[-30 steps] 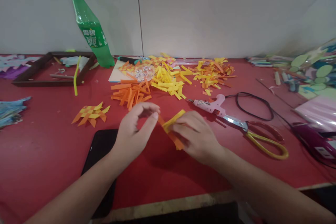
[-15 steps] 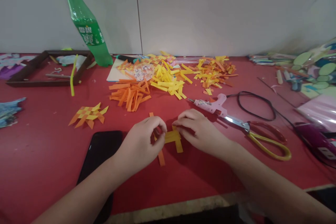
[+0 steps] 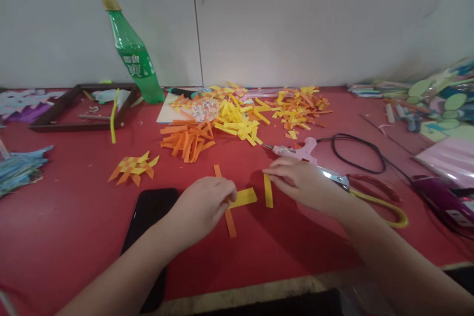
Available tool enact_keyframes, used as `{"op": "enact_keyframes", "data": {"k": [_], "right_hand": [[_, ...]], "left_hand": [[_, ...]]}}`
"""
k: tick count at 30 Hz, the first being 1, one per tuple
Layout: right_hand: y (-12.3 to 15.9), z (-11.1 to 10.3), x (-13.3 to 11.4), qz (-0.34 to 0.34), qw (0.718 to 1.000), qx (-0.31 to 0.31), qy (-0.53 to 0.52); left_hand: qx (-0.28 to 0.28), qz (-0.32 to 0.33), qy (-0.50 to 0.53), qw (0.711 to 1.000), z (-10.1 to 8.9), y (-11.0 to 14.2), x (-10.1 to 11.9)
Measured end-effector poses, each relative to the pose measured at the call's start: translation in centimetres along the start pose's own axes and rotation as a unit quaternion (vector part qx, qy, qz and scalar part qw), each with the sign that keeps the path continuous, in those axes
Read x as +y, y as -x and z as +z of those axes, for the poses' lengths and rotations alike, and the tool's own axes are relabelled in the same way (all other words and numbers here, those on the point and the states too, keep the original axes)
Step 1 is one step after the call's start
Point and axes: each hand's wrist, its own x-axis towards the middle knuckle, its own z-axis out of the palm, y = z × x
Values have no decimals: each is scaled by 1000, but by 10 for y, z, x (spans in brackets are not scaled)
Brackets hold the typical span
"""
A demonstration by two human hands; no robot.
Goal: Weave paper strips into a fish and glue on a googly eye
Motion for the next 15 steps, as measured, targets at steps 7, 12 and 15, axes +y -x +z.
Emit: {"op": "enact_keyframes", "data": {"k": [7,12,15], "right_hand": [[22,35,-22,-13,997,75,-14],[25,13,-2,-29,994,100,-14],[17,-16,42,8,992,119,49]], "left_hand": [[-6,23,-19,1000,7,-2,-2],[-9,40,-104,994,12,-3,1],[26,105,-181,977,6,4,15]]}}
